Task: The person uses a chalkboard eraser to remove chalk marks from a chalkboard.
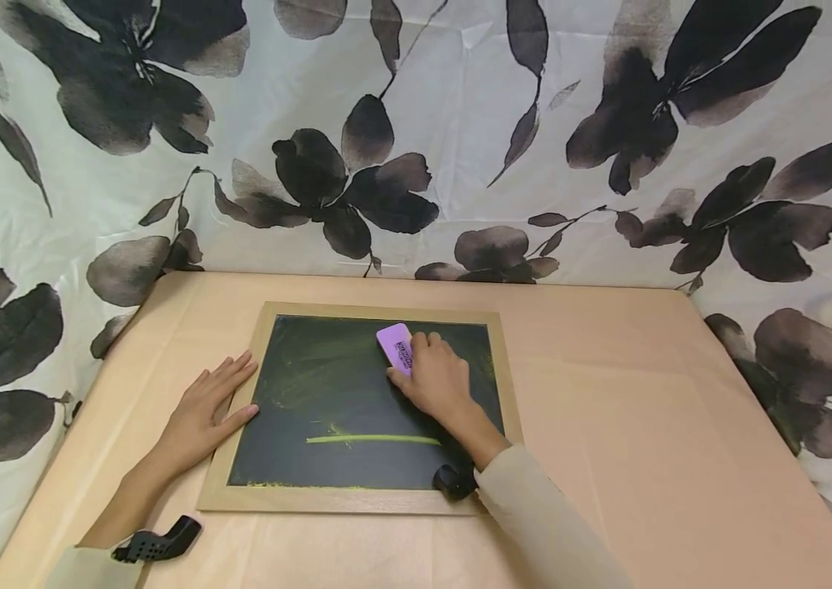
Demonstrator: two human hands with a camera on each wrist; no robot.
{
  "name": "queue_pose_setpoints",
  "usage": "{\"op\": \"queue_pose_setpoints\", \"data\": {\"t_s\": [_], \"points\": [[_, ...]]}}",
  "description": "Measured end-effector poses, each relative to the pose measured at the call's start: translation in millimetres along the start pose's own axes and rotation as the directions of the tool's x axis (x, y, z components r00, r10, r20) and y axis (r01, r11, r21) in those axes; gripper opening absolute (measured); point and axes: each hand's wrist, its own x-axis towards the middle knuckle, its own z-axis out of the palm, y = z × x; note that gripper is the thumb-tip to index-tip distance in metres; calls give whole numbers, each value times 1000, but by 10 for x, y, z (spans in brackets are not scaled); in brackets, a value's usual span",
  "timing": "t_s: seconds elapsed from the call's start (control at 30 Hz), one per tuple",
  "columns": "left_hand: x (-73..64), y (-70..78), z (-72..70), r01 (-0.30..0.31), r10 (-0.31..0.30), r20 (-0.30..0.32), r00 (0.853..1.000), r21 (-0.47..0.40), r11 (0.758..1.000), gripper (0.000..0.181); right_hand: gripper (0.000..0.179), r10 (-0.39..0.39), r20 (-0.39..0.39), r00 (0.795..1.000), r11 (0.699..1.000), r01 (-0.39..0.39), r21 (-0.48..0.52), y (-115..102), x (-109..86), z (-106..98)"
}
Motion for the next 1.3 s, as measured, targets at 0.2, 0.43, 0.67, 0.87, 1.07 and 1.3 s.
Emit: {"op": "queue_pose_setpoints", "data": {"t_s": [0.2, 0.43, 0.67, 0.87, 1.07, 1.3], "points": [[10, 2, 8, 10, -10, 5, 1000, 5, 1000, 66, 60, 5, 5, 1000, 1000, -5, -1, 341, -51, -109], [26, -2, 7, 2, -2, 0, 1000, 23, 1000, 66, 60, 54, -6, 999, 998, -54, 20, 617, -216, -215], [-2, -34, 38, 0, 1, -12, 1000, 19, 1000, 66, 60, 6, -73, 997, 999, -4, 36, 720, -325, -159], [-17, -41, 48, -12, 12, -26, 1000, 3, 1000, 65, 60, -1, -108, 994, 998, 7, 58, 660, -389, -102], [-30, -75, 23, -28, 28, -33, 999, 2, 1000, 64, 60, -28, -127, 991, 999, 33, 40, 393, -430, -38], [-44, -107, 23, -36, 36, -32, 999, -12, 999, 64, 58, -26, -138, 990, 1000, 26, 3, 19, -438, 71]]}}
